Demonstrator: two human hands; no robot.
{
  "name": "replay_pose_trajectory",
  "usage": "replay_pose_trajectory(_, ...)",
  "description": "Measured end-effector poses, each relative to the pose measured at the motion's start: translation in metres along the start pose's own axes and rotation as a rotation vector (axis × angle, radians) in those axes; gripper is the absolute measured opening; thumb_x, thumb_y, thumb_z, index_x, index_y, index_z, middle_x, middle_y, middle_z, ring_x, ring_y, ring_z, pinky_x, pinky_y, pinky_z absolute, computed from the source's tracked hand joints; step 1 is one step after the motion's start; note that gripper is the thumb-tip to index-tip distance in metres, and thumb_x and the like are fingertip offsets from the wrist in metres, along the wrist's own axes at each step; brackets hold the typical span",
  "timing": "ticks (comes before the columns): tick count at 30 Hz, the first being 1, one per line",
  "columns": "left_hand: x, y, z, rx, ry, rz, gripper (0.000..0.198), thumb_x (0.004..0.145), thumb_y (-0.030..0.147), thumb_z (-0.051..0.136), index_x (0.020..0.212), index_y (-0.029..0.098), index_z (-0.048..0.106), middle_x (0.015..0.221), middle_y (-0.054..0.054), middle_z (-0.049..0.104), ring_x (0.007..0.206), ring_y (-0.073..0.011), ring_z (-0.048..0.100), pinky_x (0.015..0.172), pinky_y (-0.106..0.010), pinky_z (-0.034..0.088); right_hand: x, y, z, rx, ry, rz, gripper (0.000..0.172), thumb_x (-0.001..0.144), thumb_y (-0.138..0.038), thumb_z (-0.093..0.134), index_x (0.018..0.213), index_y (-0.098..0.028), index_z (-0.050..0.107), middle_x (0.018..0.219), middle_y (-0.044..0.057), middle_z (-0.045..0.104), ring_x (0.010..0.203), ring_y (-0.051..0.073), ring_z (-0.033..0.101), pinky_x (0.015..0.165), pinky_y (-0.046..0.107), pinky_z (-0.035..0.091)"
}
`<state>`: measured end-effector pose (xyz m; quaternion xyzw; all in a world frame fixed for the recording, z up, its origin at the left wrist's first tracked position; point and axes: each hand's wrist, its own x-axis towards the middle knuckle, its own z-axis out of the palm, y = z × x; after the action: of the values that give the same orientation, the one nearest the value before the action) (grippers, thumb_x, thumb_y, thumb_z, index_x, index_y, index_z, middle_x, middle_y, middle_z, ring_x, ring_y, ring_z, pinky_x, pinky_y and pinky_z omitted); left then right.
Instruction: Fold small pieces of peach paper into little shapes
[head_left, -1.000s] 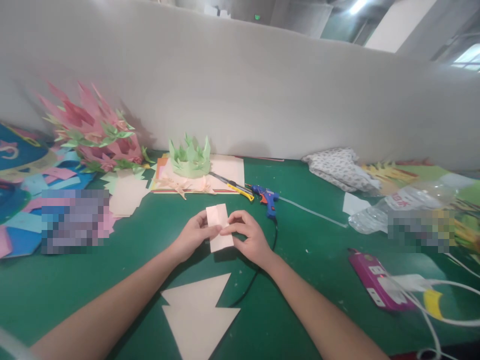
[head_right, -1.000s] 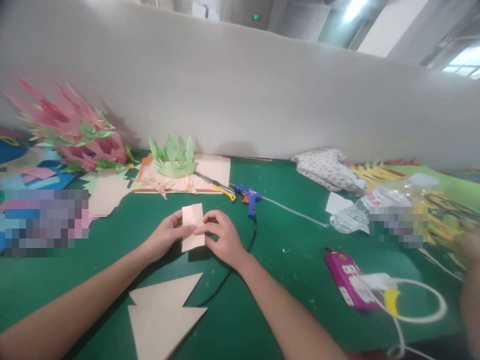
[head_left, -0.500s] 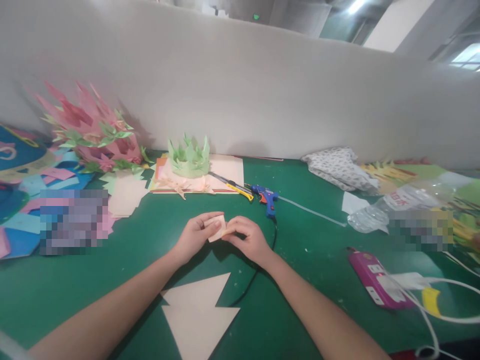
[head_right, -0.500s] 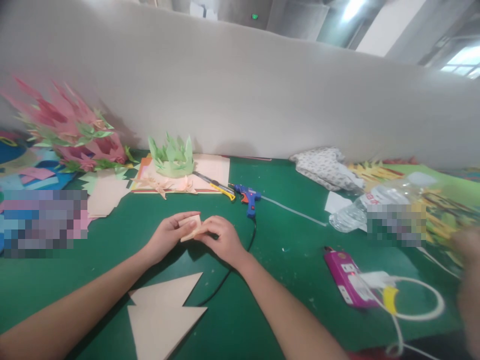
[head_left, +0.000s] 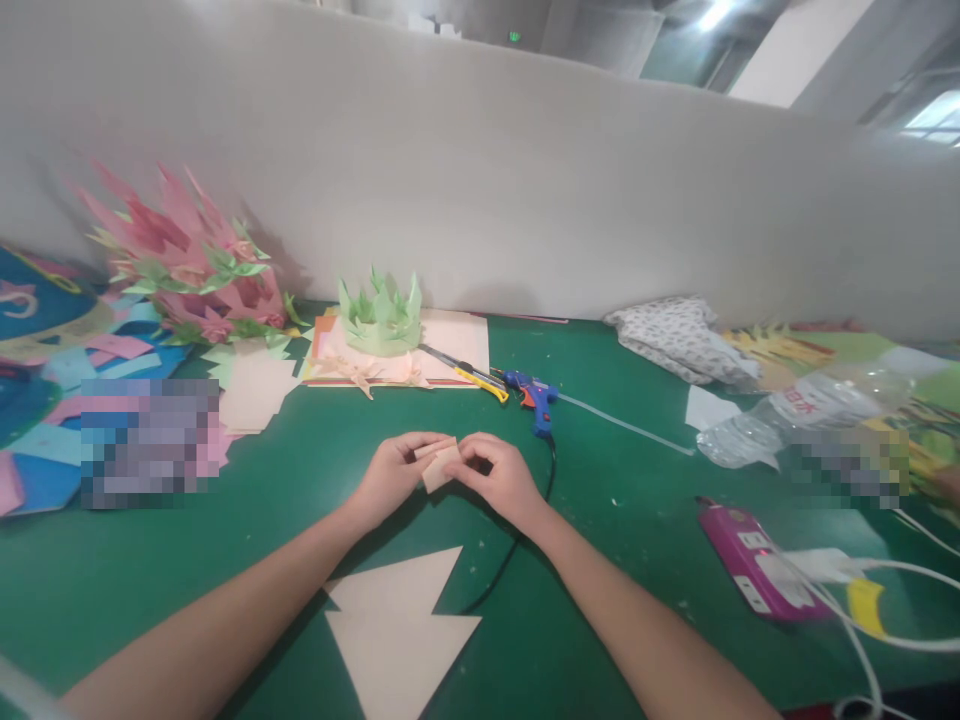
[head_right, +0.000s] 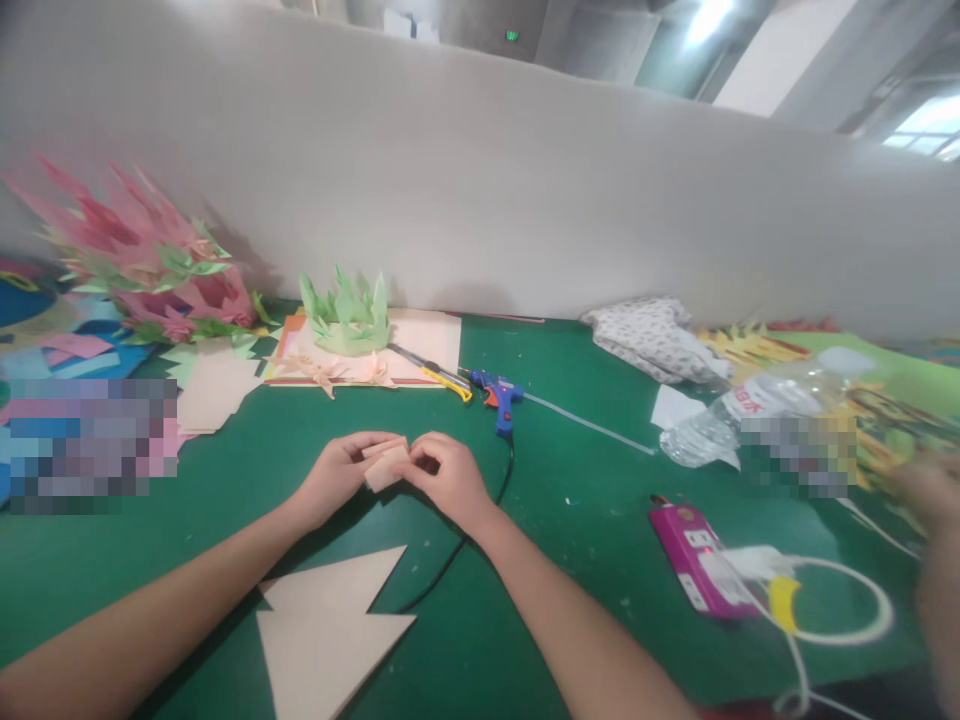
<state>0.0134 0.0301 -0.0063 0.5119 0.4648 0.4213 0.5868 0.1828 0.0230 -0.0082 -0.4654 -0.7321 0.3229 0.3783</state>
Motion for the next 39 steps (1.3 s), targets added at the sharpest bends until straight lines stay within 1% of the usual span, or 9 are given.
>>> replay_pose_trajectory(2, 0.000, 0.001, 0.000, -0.019, 0.011, -0.007, 0.038, 0.059, 0.034, 0.074, 0.091, 0.014, 0.068, 0.086, -0.006, 0.071, 0.071, -0.0171, 0.062, 0.064, -0.025, 0.047, 0.000, -0.001, 0.000, 0.033, -0.006, 0.062, 0.026, 0.074, -0.040, 0.063, 0.062, -0.017, 0.056, 0.062, -0.002, 0.055, 0.058, 0.011, 0.047, 0.055, 0.022, 0.037)
replay_pose_trajectory(7, -0.003, 0.011, 0.000, 0.041, 0.005, 0.034, 0.038, 0.074, 0.047, 0.057, 0.086, 0.013, 0.068, 0.077, -0.005, 0.069, 0.068, -0.0159, 0.059, 0.064, -0.025, 0.045, -0.001, -0.001, 0.000, 0.121, 0.017, 0.152, 0.028, 0.071, -0.041, 0.065, 0.063, -0.017, 0.052, 0.059, -0.004, 0.050, 0.053, 0.009, 0.043, 0.052, 0.021, 0.035)
replay_pose_trajectory(9, -0.005, 0.013, 0.000, 0.074, -0.002, 0.054, 0.040, 0.075, 0.049, 0.053, 0.085, 0.013, 0.069, 0.076, -0.005, 0.069, 0.069, -0.0167, 0.060, 0.066, -0.025, 0.046, -0.001, -0.001, -0.001, 0.136, 0.028, 0.152, 0.028, 0.071, -0.041, 0.065, 0.064, -0.017, 0.051, 0.059, -0.005, 0.049, 0.053, 0.009, 0.042, 0.052, 0.020, 0.035)
replay_pose_trajectory(13, -0.007, 0.014, 0.000, 0.076, -0.015, 0.063, 0.034, 0.070, 0.044, 0.062, 0.087, 0.015, 0.069, 0.086, -0.005, 0.070, 0.079, -0.0192, 0.061, 0.074, -0.027, 0.047, -0.001, 0.002, 0.000, 0.181, 0.050, 0.138, 0.026, 0.071, -0.039, 0.065, 0.070, -0.018, 0.049, 0.063, -0.005, 0.048, 0.057, 0.009, 0.045, 0.054, 0.020, 0.038)
replay_pose_trajectory(17, -0.008, 0.010, -0.001, 0.034, -0.064, 0.063, 0.030, 0.071, 0.041, 0.062, 0.087, 0.016, 0.069, 0.089, -0.006, 0.070, 0.083, -0.0200, 0.062, 0.077, -0.028, 0.047, 0.000, 0.003, 0.001, 0.190, 0.046, 0.138, 0.021, 0.074, -0.036, 0.062, 0.077, -0.019, 0.050, 0.067, -0.004, 0.051, 0.060, 0.010, 0.048, 0.056, 0.021, 0.039)
replay_pose_trajectory(21, -0.006, 0.006, 0.000, 0.018, -0.031, 0.072, 0.027, 0.066, 0.035, 0.069, 0.086, 0.017, 0.069, 0.087, -0.006, 0.070, 0.080, -0.0192, 0.062, 0.073, -0.027, 0.048, 0.000, 0.001, 0.000, 0.145, 0.029, 0.120, 0.019, 0.076, -0.036, 0.060, 0.076, -0.018, 0.055, 0.067, -0.002, 0.054, 0.060, 0.011, 0.048, 0.056, 0.022, 0.040)
replay_pose_trajectory(26, -0.005, 0.007, 0.003, 0.032, 0.017, 0.055, 0.022, 0.065, 0.035, 0.069, 0.077, 0.017, 0.069, 0.078, -0.004, 0.070, 0.071, -0.0164, 0.062, 0.069, -0.026, 0.049, 0.000, -0.002, -0.002, 0.083, 0.038, 0.112, 0.021, 0.076, -0.035, 0.060, 0.068, -0.017, 0.054, 0.062, -0.003, 0.052, 0.056, 0.009, 0.045, 0.052, 0.021, 0.036)
replay_pose_trajectory(33, -0.004, 0.003, 0.001, 0.059, 0.045, 0.075, 0.022, 0.066, 0.036, 0.069, 0.076, 0.016, 0.069, 0.077, -0.004, 0.070, 0.068, -0.0145, 0.062, 0.065, -0.023, 0.049, -0.001, 0.000, 0.000, 0.088, 0.061, 0.087, 0.018, 0.079, -0.034, 0.057, 0.072, -0.017, 0.058, 0.067, -0.001, 0.056, 0.061, 0.011, 0.050, 0.057, 0.022, 0.039)
replay_pose_trajectory(39, -0.005, 0.001, 0.002, 0.063, 0.026, 0.101, 0.021, 0.065, 0.034, 0.069, 0.075, 0.016, 0.067, 0.071, -0.002, 0.066, 0.061, -0.0122, 0.058, 0.059, -0.022, 0.047, -0.001, 0.000, 0.000, 0.095, 0.083, 0.061, 0.015, 0.079, -0.032, 0.057, 0.075, -0.018, 0.059, 0.071, 0.000, 0.059, 0.066, 0.013, 0.053, 0.062, 0.023, 0.043)
